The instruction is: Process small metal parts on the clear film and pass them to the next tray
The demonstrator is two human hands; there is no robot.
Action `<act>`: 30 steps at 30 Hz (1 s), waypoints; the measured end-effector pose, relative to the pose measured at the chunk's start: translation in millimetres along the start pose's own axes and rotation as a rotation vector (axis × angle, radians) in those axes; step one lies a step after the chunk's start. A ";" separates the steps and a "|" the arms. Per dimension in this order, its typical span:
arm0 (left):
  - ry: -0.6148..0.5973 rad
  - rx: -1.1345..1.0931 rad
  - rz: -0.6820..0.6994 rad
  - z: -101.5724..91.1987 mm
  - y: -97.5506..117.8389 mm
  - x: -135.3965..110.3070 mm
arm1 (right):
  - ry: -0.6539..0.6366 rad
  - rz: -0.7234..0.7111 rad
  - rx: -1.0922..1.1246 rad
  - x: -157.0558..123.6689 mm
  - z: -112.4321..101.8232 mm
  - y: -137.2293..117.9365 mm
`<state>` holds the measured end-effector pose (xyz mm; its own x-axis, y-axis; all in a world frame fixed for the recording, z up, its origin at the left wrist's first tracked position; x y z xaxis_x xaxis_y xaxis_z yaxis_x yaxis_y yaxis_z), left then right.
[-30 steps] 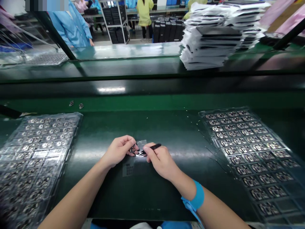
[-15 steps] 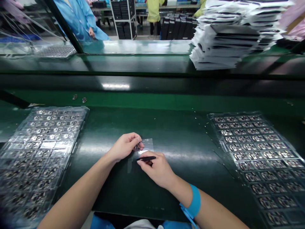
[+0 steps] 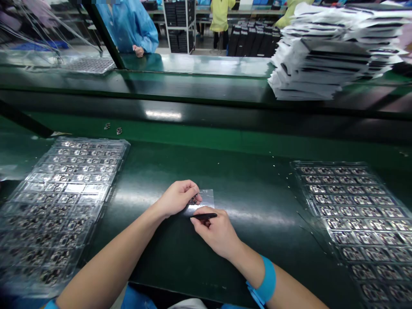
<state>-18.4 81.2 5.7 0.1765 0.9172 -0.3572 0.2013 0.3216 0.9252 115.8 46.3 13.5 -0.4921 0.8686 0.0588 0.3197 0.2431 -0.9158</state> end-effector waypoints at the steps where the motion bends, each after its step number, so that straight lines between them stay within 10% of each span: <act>1: -0.001 0.001 0.000 0.0 -0.5 0.2 | 0.000 0.008 0.005 0.0 0.4 0.9; 20: -0.002 0.001 -0.006 -1.0 0.3 -0.1 | -0.046 0.137 0.258 1.5 0.0 8.8; 30: -0.222 -0.111 -0.066 15.1 -2.4 -6.5 | 0.293 0.096 0.400 3.0 -49.0 18.0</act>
Point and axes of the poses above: each hand's wrist, its own x-axis towards the middle knuckle, its own z-axis out of the palm, y = z × x, the point moved 5 cm from there along x, towards the middle knuckle, and after that the axes turned 5 degrees about x, right-handed, at the moved point
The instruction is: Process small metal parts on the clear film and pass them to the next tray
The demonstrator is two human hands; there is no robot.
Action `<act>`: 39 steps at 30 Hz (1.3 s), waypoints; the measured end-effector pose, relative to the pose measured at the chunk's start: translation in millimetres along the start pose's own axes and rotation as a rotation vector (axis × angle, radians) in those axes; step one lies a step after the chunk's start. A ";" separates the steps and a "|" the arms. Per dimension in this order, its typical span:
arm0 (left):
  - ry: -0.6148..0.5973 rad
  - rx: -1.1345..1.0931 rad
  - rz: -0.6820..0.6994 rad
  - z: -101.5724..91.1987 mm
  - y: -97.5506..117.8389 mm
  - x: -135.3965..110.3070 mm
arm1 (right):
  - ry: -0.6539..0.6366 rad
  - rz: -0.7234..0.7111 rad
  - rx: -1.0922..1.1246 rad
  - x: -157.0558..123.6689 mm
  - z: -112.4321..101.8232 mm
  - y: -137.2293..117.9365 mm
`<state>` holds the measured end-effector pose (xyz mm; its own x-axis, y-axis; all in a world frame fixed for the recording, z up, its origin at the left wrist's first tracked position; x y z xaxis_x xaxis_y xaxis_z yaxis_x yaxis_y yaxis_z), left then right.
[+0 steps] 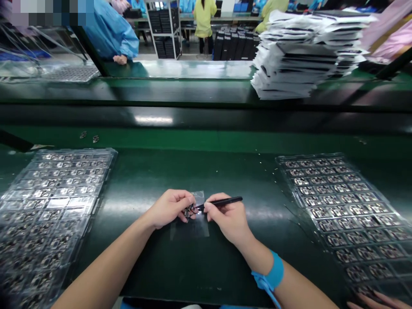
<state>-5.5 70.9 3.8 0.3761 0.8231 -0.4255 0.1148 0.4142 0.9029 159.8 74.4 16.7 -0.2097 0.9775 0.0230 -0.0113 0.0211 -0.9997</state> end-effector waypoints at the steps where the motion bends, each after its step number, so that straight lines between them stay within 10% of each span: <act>1: -0.015 -0.001 0.000 1.3 -0.3 -0.2 | 0.024 -0.014 0.018 1.3 -3.8 0.8; 19: -0.189 0.109 -0.026 25.2 -1.8 -5.0 | -0.025 -0.049 0.074 5.9 2.0 -6.2; 39: 0.034 0.015 -0.030 6.2 -4.3 1.6 | 0.003 0.016 0.089 2.1 -4.6 4.3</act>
Point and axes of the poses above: each hand's wrist, its own x-axis towards the middle knuckle, its own z-axis out of the palm, y = z × x, the point moved 5 cm from there along x, towards the middle knuckle, and after that the axes turned 5 degrees about x, right-handed, at the moved point
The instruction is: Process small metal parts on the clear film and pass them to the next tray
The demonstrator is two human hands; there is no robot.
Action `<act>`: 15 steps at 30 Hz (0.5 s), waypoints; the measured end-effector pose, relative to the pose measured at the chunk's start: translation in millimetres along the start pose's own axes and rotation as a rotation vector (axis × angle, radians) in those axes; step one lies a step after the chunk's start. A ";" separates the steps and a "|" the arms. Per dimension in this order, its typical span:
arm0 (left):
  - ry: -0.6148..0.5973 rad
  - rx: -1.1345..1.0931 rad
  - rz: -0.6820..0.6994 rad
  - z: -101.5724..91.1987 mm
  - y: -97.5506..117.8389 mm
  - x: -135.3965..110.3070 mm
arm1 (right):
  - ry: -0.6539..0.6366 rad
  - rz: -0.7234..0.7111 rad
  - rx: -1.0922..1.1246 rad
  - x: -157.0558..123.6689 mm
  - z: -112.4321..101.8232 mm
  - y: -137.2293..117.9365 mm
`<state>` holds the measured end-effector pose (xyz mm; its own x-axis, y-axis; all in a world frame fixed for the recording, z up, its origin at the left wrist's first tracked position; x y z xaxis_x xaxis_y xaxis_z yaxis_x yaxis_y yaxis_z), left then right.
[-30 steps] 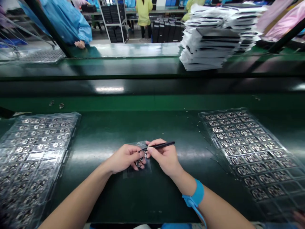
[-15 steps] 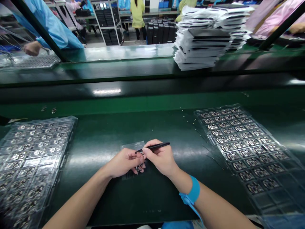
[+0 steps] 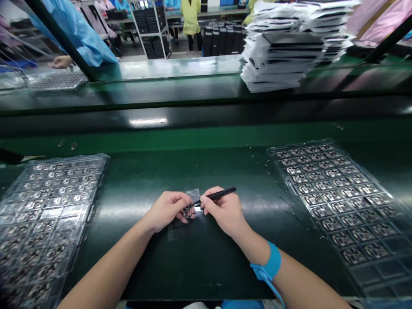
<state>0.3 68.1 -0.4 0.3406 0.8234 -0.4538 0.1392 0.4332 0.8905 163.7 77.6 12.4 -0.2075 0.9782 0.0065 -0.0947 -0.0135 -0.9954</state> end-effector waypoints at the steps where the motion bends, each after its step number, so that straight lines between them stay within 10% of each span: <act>1: 0.003 -0.001 -0.001 -0.3 -0.9 0.4 | -0.007 0.014 -0.010 0.5 0.6 1.5; 15: 0.067 -0.073 -0.011 -0.3 -1.4 1.4 | 0.045 -0.025 -0.184 -1.3 3.4 -1.6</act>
Point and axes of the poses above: each hand's wrist, its own x-axis towards the middle knuckle, its own z-axis out of the palm, y = z × x, the point moved 5 cm from there along x, towards the middle knuckle, and after that the axes turned 5 degrees about x, right-handed, at the moved point
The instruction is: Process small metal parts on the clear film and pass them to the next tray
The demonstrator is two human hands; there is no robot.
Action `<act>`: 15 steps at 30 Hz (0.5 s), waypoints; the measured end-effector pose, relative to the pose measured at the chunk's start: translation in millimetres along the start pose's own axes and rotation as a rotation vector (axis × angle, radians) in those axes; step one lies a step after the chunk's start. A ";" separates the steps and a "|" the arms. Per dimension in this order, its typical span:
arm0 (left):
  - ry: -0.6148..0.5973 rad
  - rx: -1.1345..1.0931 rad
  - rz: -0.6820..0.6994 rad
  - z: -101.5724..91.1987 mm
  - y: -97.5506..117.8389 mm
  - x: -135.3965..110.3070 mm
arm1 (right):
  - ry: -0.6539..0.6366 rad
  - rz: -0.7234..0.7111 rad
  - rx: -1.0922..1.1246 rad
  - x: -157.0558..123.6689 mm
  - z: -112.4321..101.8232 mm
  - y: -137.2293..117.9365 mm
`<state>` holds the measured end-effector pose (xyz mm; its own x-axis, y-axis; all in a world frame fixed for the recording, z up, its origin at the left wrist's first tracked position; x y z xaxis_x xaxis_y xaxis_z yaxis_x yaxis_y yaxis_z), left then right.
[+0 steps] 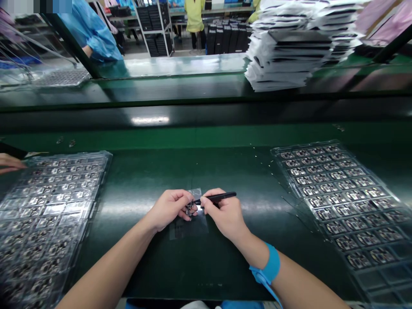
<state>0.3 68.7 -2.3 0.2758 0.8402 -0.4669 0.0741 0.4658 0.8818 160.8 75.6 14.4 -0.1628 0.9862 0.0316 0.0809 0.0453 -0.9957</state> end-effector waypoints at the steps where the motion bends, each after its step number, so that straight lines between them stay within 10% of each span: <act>1: -0.002 -0.001 0.001 0.1 0.0 -0.1 | 0.006 -0.007 -0.010 -0.1 -0.1 -1.0; 15: -0.015 -0.002 -0.007 1.6 1.9 -1.9 | 0.017 -0.018 -0.040 -0.2 -0.7 -1.0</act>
<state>1.5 67.6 0.3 0.2901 0.8326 -0.4718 0.0737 0.4721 0.8785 161.4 75.5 15.4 -0.1475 0.9877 0.0516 0.1173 0.0693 -0.9907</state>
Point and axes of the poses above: each hand's wrist, its own x-axis towards the middle knuckle, its own z-axis out of the palm, y = z × x, the point moved 5 cm from there along x, towards the middle knuckle, and after that the axes turned 5 degrees about x, right-handed, at the moved point
